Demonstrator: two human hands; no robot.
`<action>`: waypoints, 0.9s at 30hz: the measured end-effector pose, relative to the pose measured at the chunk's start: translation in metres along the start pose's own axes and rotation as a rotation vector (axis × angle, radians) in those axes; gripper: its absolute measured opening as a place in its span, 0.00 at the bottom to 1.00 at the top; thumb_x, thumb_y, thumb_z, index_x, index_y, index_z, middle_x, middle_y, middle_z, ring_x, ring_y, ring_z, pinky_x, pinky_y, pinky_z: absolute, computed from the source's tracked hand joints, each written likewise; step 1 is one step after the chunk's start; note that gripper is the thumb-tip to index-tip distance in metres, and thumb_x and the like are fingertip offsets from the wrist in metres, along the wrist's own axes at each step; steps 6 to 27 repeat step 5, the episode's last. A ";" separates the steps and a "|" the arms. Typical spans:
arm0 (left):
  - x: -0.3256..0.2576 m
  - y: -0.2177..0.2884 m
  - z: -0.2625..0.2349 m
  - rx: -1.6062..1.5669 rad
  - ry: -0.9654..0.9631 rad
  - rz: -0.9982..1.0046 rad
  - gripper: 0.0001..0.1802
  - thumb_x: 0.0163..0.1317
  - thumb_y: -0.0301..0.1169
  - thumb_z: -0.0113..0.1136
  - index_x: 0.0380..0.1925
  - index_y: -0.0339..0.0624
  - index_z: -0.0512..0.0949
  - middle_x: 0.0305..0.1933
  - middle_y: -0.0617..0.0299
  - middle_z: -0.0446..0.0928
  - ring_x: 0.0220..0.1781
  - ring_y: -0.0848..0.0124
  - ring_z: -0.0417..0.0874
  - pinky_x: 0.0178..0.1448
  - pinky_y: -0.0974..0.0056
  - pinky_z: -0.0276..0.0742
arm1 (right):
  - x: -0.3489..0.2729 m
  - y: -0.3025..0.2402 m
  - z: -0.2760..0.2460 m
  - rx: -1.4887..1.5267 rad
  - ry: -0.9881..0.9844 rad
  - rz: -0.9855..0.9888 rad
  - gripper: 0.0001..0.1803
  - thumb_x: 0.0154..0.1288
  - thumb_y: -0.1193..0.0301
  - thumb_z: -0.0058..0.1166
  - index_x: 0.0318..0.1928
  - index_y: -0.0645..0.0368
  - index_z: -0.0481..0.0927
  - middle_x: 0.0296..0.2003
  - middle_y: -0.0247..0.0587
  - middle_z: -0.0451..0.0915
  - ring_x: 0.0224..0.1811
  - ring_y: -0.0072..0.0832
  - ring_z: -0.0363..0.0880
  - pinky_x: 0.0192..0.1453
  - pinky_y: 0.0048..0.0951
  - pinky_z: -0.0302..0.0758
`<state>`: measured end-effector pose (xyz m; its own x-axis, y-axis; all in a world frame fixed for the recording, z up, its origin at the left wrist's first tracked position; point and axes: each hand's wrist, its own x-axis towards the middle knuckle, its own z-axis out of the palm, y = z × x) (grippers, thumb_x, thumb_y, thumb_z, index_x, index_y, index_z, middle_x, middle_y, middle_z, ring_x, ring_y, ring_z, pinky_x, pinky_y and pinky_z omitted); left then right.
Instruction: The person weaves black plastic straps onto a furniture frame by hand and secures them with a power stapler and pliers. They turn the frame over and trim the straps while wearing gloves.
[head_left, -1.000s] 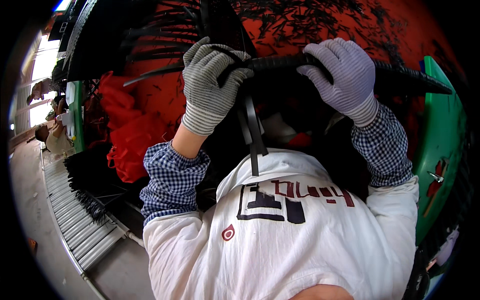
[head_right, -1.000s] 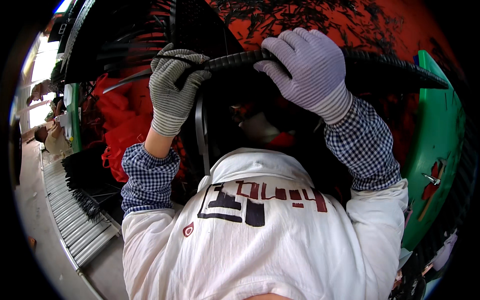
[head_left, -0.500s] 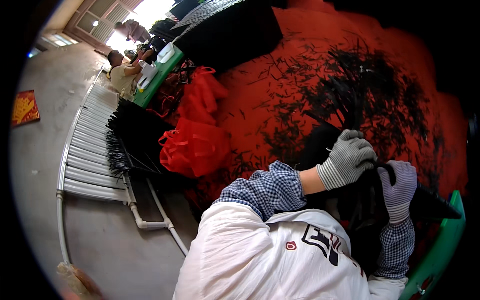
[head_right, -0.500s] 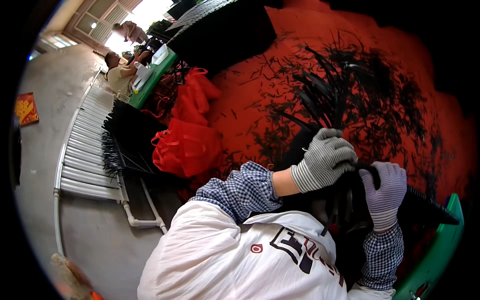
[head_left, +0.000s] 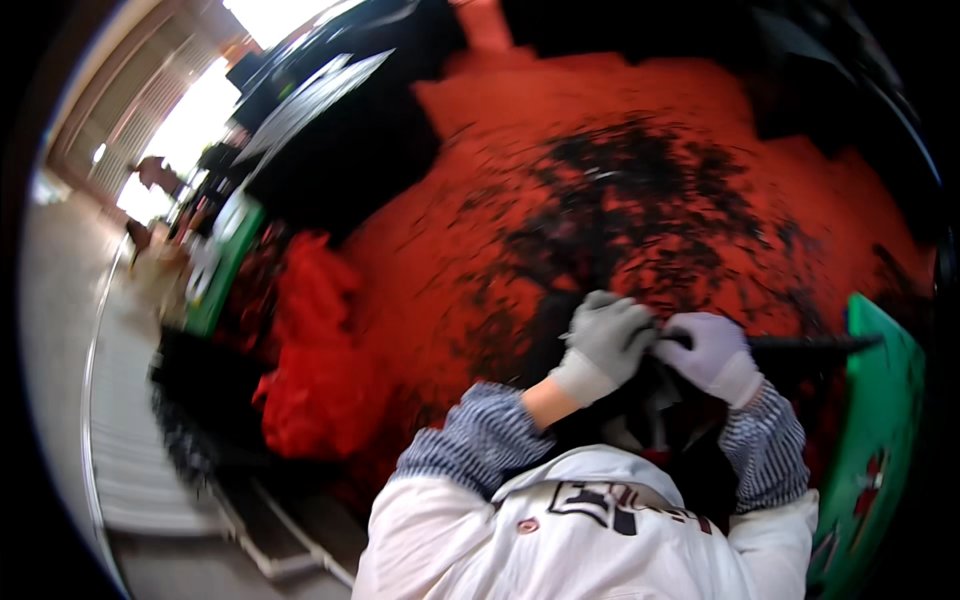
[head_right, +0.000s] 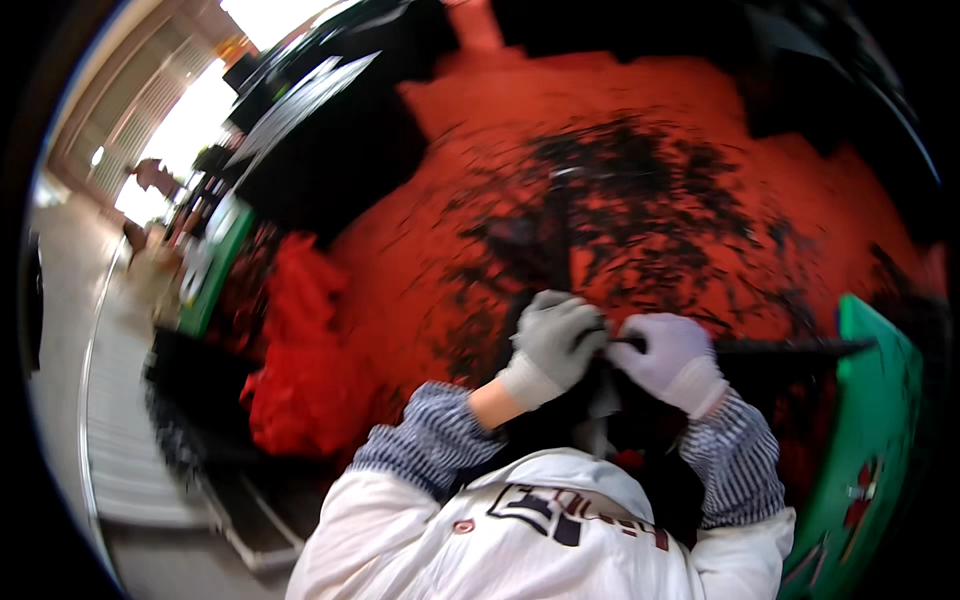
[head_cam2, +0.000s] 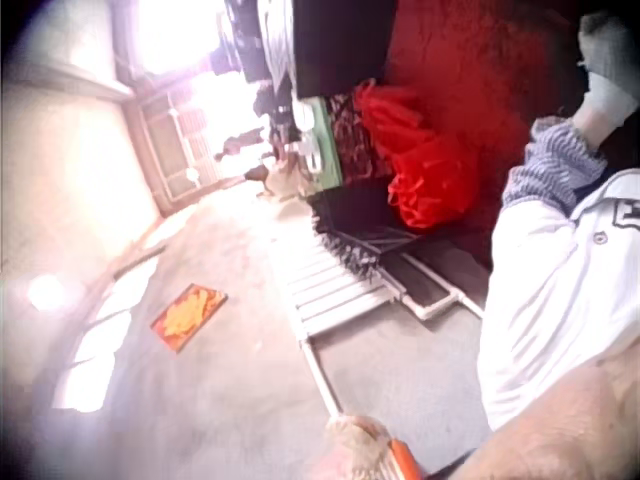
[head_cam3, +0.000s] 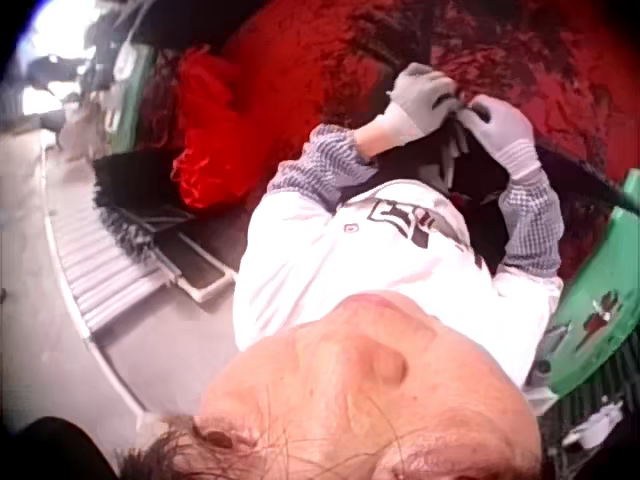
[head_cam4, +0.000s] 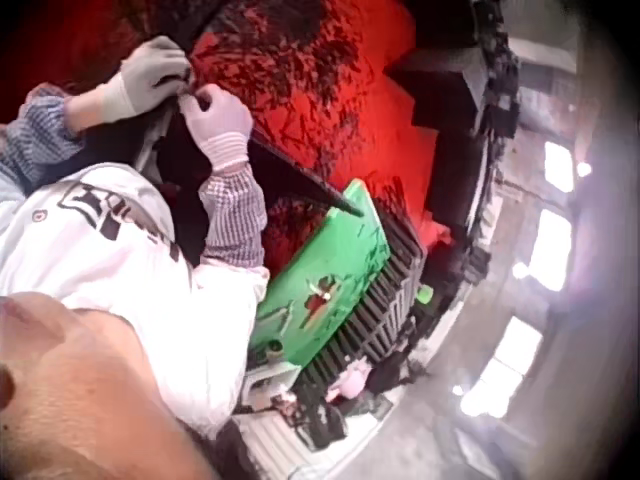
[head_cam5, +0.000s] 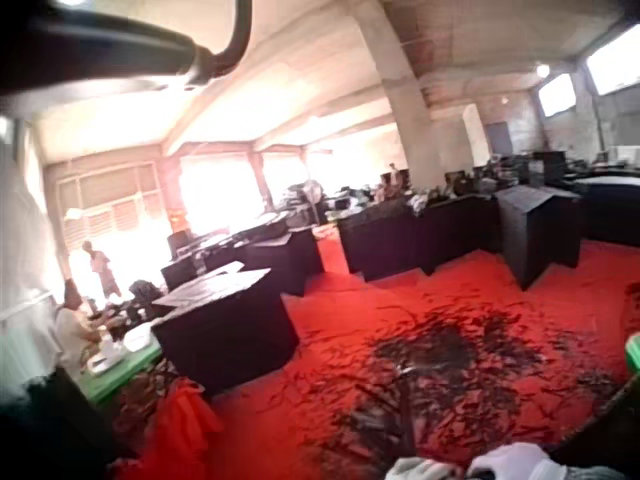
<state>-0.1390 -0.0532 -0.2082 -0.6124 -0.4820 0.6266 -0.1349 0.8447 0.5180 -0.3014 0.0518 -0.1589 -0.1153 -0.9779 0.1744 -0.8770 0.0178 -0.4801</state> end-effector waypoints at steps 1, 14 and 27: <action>-0.002 -0.002 -0.003 0.041 -0.003 -0.017 0.05 0.54 0.34 0.65 0.28 0.47 0.80 0.32 0.61 0.81 0.41 0.55 0.81 0.52 0.54 0.71 | 0.000 -0.006 0.002 -0.030 -0.061 0.048 0.18 0.59 0.52 0.61 0.31 0.54 0.84 0.30 0.45 0.83 0.37 0.44 0.83 0.41 0.44 0.77; 0.002 -0.004 0.000 0.070 -0.105 -0.102 0.11 0.50 0.37 0.71 0.28 0.44 0.80 0.33 0.60 0.82 0.46 0.54 0.80 0.55 0.54 0.72 | -0.017 0.010 0.005 -0.051 0.089 0.005 0.22 0.55 0.48 0.66 0.36 0.53 0.85 0.43 0.39 0.85 0.51 0.42 0.81 0.56 0.42 0.72; 0.002 -0.004 0.000 0.070 -0.105 -0.102 0.11 0.50 0.37 0.71 0.28 0.44 0.80 0.33 0.60 0.82 0.46 0.54 0.80 0.55 0.54 0.72 | -0.017 0.010 0.005 -0.051 0.089 0.005 0.22 0.55 0.48 0.66 0.36 0.53 0.85 0.43 0.39 0.85 0.51 0.42 0.81 0.56 0.42 0.72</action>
